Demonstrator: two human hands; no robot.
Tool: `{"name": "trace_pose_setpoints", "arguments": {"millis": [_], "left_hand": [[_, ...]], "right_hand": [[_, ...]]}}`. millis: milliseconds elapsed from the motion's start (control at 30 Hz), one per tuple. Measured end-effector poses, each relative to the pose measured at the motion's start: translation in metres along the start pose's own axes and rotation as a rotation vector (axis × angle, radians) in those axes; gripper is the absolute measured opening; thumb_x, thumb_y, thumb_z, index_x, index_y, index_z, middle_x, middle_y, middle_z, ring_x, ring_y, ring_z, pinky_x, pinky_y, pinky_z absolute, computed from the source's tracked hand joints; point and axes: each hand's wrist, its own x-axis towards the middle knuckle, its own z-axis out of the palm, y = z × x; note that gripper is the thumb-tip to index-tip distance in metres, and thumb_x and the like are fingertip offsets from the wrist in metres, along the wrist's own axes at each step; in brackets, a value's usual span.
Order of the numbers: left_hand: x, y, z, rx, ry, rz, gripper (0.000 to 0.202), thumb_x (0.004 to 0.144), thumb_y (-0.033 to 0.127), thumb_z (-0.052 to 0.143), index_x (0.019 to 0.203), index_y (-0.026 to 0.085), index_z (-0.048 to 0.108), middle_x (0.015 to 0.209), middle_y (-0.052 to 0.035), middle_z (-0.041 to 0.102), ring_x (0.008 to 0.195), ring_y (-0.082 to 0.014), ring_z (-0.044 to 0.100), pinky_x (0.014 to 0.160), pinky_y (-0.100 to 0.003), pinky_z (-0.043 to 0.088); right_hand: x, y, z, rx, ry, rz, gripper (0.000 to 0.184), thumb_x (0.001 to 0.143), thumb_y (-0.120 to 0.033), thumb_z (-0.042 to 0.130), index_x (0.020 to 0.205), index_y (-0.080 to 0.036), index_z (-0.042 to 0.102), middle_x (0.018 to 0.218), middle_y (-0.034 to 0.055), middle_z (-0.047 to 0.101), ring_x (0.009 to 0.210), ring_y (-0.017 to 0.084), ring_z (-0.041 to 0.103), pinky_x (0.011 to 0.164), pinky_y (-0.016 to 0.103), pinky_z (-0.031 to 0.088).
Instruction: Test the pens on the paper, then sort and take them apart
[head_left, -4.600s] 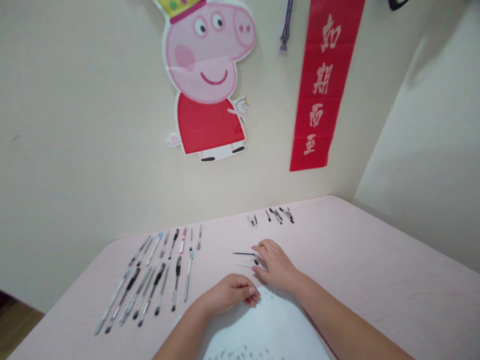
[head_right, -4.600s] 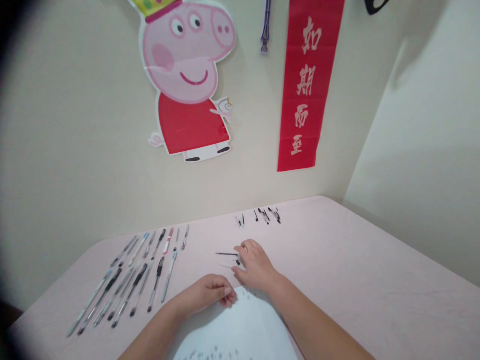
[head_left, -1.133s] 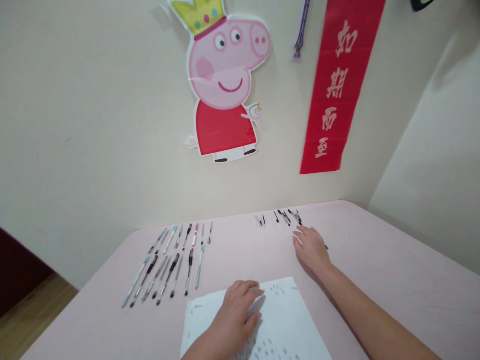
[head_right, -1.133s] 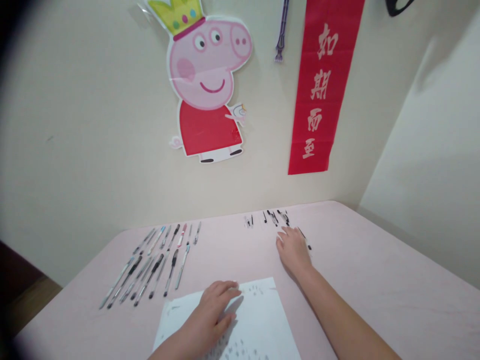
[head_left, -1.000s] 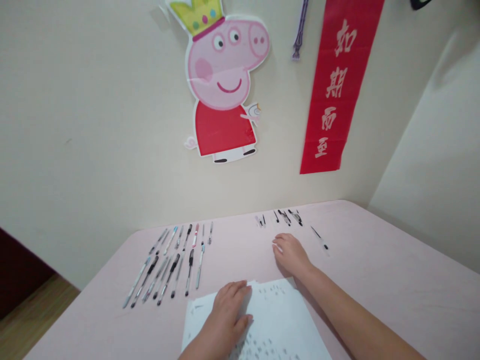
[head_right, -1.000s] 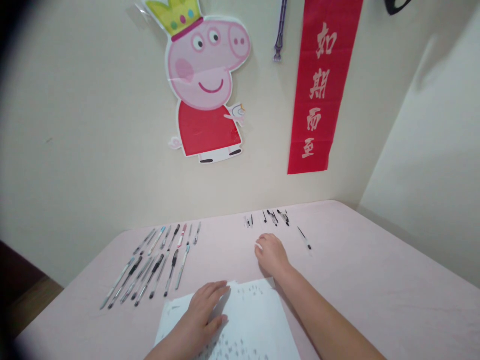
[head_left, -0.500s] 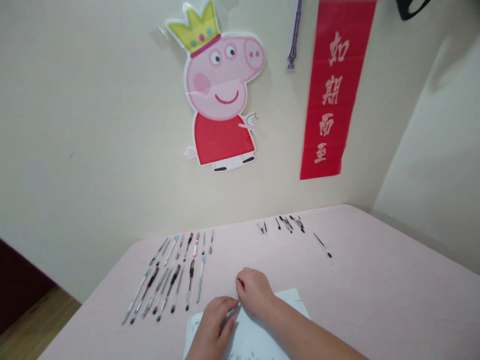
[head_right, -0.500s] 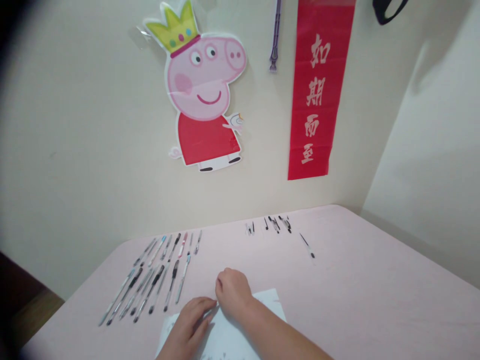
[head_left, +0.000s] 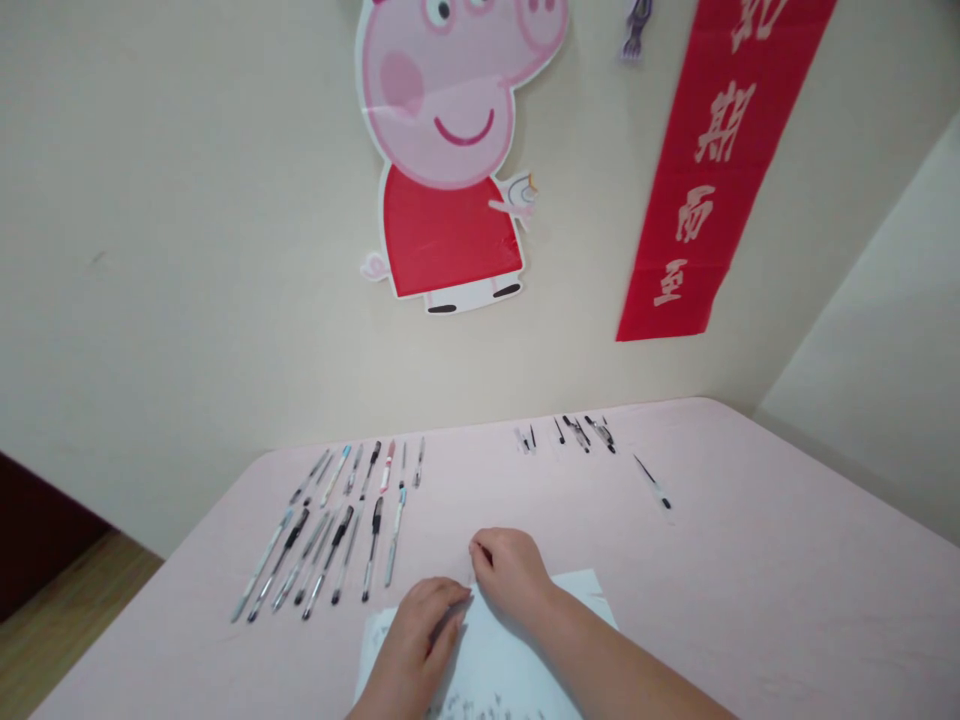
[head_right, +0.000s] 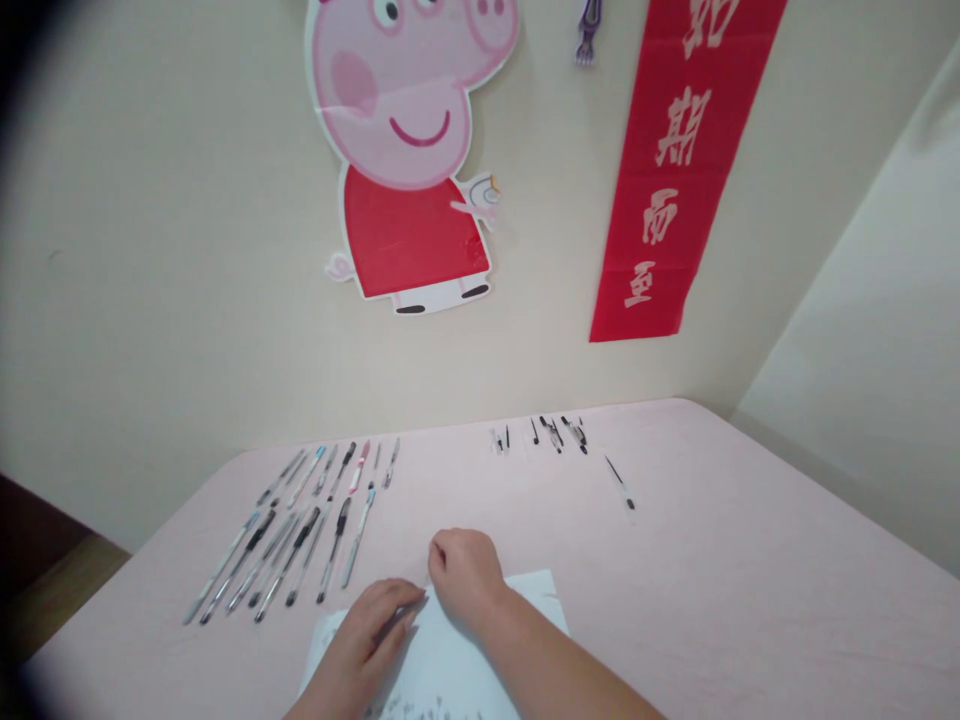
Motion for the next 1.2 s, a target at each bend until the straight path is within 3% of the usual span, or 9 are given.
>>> {"name": "trace_pose_setpoints", "arguments": {"millis": [433,600,733,967,1200], "left_hand": [[0.001,0.003,0.001,0.006,0.055,0.063,0.02,0.085,0.025,0.05,0.097,0.022,0.065,0.098,-0.0069,0.067,0.094,-0.0187,0.06,0.086,-0.034,0.049],[0.002,0.004,0.0,0.01,0.07,0.088,0.02,0.084,0.025,0.05,0.096,0.022,0.066,0.096,-0.0076,0.067,0.092,-0.0194,0.06,0.083,-0.034,0.051],[0.001,0.004,0.0,0.018,0.068,0.066,0.021,0.085,0.027,0.049,0.097,0.022,0.066,0.098,-0.0081,0.067,0.094,-0.02,0.06,0.086,-0.036,0.049],[0.003,0.003,0.001,-0.006,0.067,0.058,0.022,0.085,0.028,0.048,0.095,0.021,0.066,0.097,-0.0089,0.067,0.093,-0.0207,0.06,0.085,-0.036,0.049],[0.008,0.009,0.0,0.002,0.022,-0.012,0.023,0.083,0.025,0.045,0.091,0.019,0.066,0.093,-0.008,0.067,0.09,-0.0201,0.06,0.084,-0.036,0.047]], "right_hand": [[-0.004,-0.007,-0.003,-0.101,-0.045,0.023,0.025,0.086,-0.021,0.044,0.074,-0.02,0.066,0.074,0.0035,0.069,0.068,0.015,0.06,0.062,0.026,0.031],[-0.012,-0.007,-0.005,-0.114,0.008,0.04,0.022,0.087,-0.019,0.044,0.076,-0.02,0.064,0.078,0.0034,0.066,0.078,0.016,0.058,0.067,0.026,0.034],[-0.014,-0.006,-0.006,-0.129,0.059,0.059,0.02,0.087,-0.018,0.045,0.076,-0.019,0.063,0.081,0.004,0.064,0.082,0.017,0.056,0.071,0.026,0.035],[-0.015,-0.006,-0.006,-0.161,0.021,0.101,0.02,0.088,-0.018,0.043,0.082,-0.018,0.062,0.08,0.0049,0.066,0.075,0.017,0.059,0.067,0.027,0.035],[-0.021,-0.016,-0.011,-0.227,-0.018,0.067,0.015,0.088,-0.019,0.045,0.091,-0.016,0.059,0.089,0.0079,0.064,0.086,0.02,0.058,0.071,0.029,0.04]]}}
